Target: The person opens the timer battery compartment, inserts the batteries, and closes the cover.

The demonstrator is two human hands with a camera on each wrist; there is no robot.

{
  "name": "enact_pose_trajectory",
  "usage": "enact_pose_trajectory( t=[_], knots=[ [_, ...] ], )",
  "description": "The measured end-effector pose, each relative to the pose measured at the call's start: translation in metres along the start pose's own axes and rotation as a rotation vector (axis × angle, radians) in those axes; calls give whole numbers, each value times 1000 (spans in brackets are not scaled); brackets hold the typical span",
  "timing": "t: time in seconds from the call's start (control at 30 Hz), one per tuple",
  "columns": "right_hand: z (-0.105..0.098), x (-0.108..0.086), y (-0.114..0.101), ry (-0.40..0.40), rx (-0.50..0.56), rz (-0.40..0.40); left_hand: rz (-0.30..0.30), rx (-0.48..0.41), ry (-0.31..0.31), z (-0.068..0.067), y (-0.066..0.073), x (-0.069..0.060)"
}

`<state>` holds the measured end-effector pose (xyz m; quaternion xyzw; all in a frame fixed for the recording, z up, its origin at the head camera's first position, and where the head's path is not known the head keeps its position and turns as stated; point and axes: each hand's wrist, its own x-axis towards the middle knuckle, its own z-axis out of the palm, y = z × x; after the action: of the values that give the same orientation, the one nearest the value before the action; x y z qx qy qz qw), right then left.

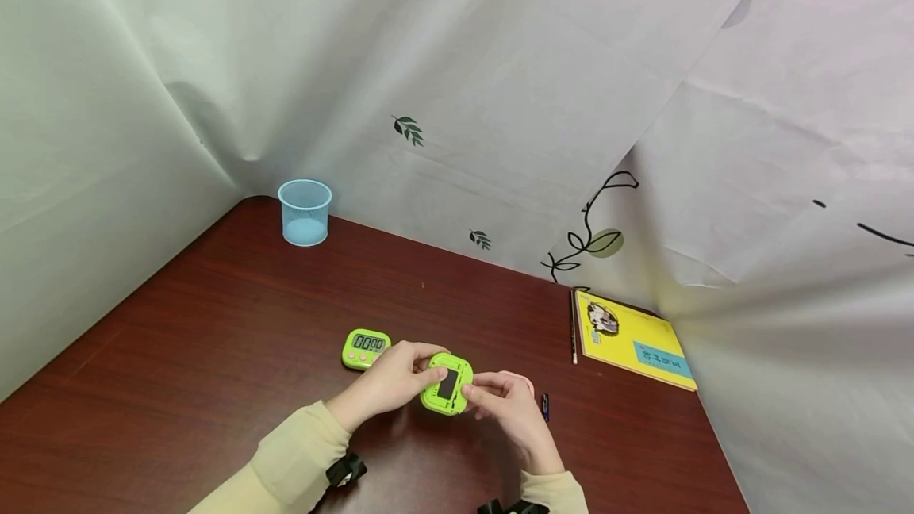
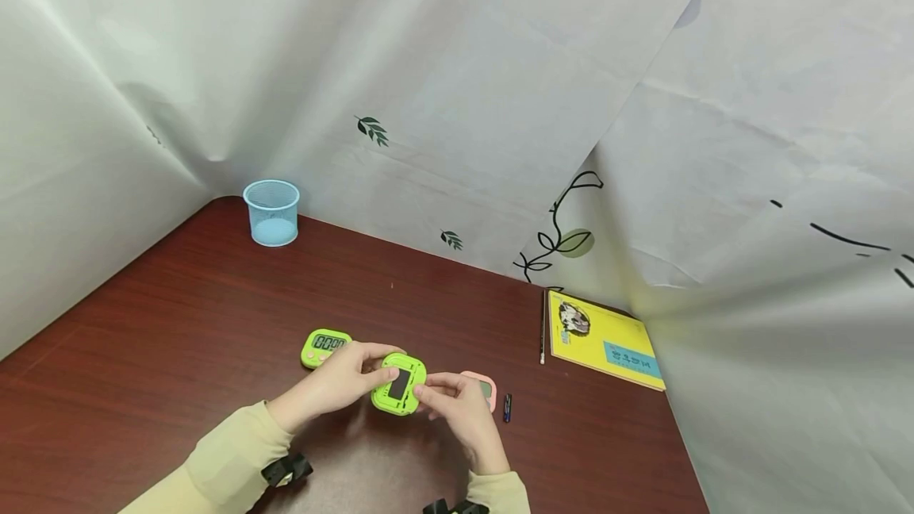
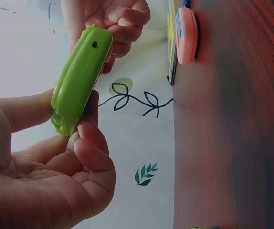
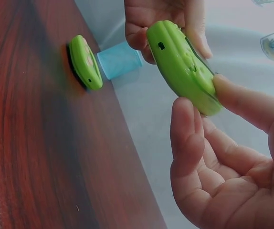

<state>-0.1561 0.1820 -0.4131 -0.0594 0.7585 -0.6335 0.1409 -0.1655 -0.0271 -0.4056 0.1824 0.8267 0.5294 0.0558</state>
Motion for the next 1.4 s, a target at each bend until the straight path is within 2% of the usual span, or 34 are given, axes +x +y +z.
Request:
enact_pose_trajectory(
  t=[0.27, 0.53, 0.7, 0.87, 1.07, 1.4],
  knots=[
    [1, 0, 0, -12, 6, 11, 5, -11, -14, -1, 0, 0],
    [0, -2, 0, -31, 14, -3, 43, -4, -32, -2, 3, -1],
    [0, -3, -1, 6, -7, -37, 57, 39, -28, 0, 3, -1],
    [0, -3, 0, 32, -43, -61, 55, 46, -35, 2, 3, -2],
    [2, -2, 0, 93, -87, -84, 65, 54, -11, 2, 3, -1],
    [4, -4, -4, 153, -98, -60, 66, 67, 18, 5, 3, 2]
  ],
)
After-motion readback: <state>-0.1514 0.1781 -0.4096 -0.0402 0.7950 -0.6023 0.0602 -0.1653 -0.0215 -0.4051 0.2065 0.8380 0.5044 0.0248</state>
